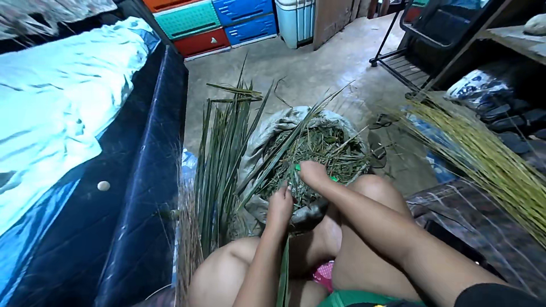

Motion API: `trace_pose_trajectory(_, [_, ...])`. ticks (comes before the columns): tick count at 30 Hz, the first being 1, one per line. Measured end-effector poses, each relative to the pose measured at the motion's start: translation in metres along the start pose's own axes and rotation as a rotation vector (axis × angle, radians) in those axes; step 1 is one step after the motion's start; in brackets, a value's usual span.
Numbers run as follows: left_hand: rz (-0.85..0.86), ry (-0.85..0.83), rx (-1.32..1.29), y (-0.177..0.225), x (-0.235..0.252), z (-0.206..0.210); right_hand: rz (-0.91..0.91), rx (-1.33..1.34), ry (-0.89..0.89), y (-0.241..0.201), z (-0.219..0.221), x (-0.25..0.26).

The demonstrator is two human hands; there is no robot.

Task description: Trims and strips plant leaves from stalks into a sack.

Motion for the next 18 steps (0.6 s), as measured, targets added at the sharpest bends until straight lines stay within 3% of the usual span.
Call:
trace_pose_trajectory(3, [-0.002,0.015,-0.018,-0.003,-0.002,-0.001,0.025,0.062,-0.037,0.008,-0.009,0.004])
trace_pose_trajectory(9, [-0.015,0.077,-0.005,-0.007,0.007,-0.003,-0.177,0.108,-0.325,-0.004,0.012,-0.033])
trace_pose_trajectory(15, [0.009,0.038,0.087,0.003,-0.002,0.0,0.01,0.055,-0.053,0.012,-0.012,-0.002])
trace_pose_trajectory(18, [0.011,0.06,0.027,0.003,-0.005,-0.001,-0.005,0.132,-0.031,0.017,-0.02,0.004])
Point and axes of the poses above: each hand's wrist, its own x-axis towards the middle knuckle, its own z-axis out of the palm, y = z × x, the point moved 3 cm from there along x, towards the middle knuckle, and after that the axes turned 8 degrees about x, right-handed, at the moved point
